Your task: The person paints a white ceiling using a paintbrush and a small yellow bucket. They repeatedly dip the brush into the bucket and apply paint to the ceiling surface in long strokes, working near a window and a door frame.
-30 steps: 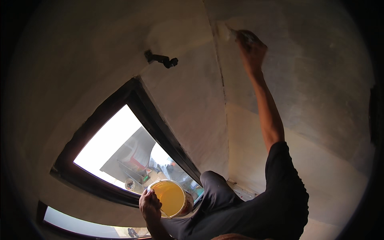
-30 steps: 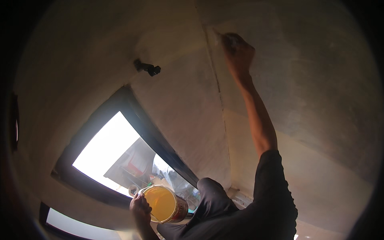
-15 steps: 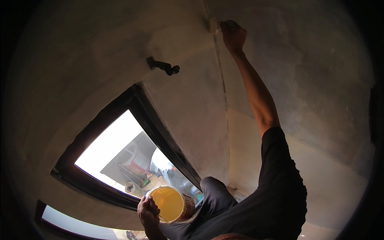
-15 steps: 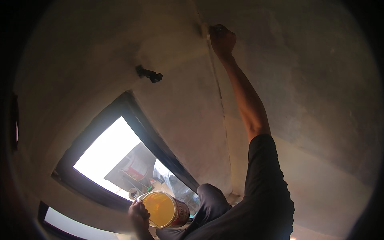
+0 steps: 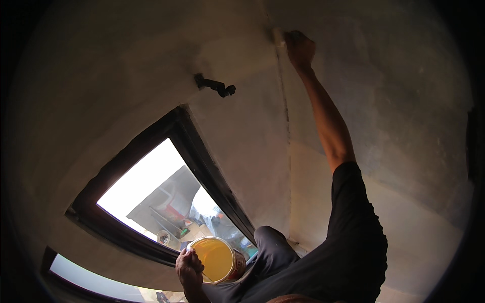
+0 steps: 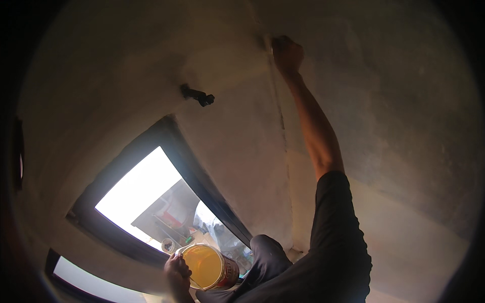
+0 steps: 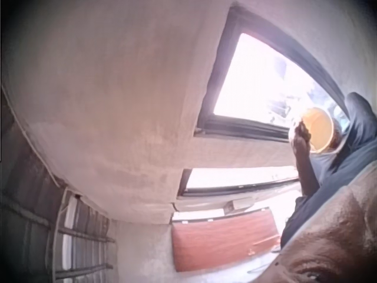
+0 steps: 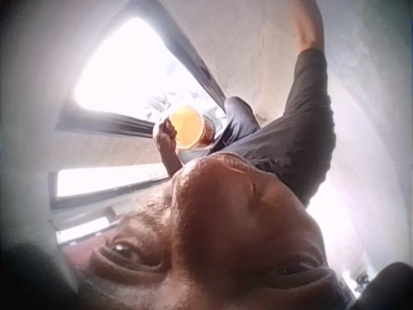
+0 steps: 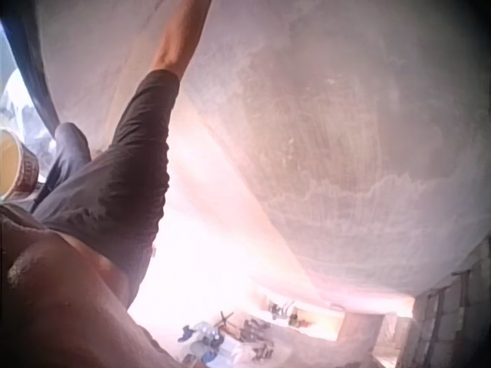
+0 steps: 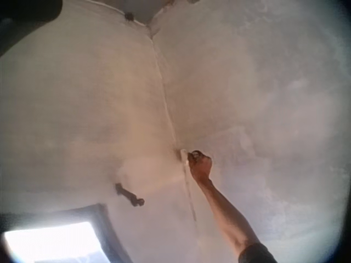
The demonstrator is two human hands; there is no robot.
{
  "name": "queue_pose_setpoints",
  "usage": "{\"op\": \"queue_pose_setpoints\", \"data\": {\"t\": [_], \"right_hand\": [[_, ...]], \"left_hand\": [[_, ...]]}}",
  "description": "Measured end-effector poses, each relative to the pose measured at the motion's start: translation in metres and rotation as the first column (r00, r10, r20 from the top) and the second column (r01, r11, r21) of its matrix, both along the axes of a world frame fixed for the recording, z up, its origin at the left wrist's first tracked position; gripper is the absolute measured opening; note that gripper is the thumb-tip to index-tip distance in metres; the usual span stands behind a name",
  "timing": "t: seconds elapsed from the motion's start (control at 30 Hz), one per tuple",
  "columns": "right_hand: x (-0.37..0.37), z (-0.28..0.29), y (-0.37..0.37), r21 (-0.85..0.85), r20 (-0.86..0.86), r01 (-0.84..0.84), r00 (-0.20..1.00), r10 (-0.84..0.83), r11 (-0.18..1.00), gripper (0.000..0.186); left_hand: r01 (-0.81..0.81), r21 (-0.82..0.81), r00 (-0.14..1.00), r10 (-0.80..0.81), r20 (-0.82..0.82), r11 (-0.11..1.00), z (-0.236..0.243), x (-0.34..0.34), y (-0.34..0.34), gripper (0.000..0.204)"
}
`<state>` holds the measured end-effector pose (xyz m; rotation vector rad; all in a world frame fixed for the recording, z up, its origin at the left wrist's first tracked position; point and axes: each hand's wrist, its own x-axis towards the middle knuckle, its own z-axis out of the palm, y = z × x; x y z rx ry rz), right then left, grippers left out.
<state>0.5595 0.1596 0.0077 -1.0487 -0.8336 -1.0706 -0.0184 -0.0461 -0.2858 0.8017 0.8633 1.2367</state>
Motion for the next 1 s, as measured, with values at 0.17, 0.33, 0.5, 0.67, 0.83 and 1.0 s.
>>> {"op": "queue_pose_setpoints", "data": {"t": [0.17, 0.33, 0.5, 0.67, 0.83, 1.0], "right_hand": [[-0.008, 0.002, 0.0, -0.006, -0.001, -0.052, 0.999, 0.052, 0.999, 0.022], [-0.072, -0.002, -0.032, 0.024, 0.038, -0.33, 0.944, 0.329, 0.944, 0.017], [-0.153, -0.008, -0.068, -0.056, 0.11, -0.587, 0.801, 0.589, 0.808, 0.013], [-0.121, 0.006, -0.083, 0.026, 0.132, -0.501, 0.86, 0.493, 0.865, 0.013], [-0.043, 0.005, -0.053, 0.054, 0.035, -0.182, 0.983, 0.18, 0.982, 0.015], [-0.006, 0.001, -0.011, 0.049, 0.014, -0.023, 1.0, 0.022, 0.999, 0.019]], "left_hand": [[0.017, 0.022, 1.0, -0.017, 0.014, 1.0, -0.001, -0.002, -0.002, 0.017], [-0.009, 0.007, 1.0, 0.009, -0.009, 1.0, -0.007, 0.001, 0.001, 0.017], [-0.051, -0.043, 0.999, 0.05, -0.018, 0.998, -0.008, 0.0, -0.001, 0.016], [-0.01, -0.037, 1.0, 0.01, -0.018, 0.999, -0.008, 0.0, -0.001, 0.015], [0.053, -0.009, 0.998, -0.052, 0.034, 0.999, -0.019, -0.002, 0.003, 0.017], [0.044, 0.015, 0.999, -0.044, 0.007, 0.999, -0.011, 0.002, -0.003, 0.018]]}}
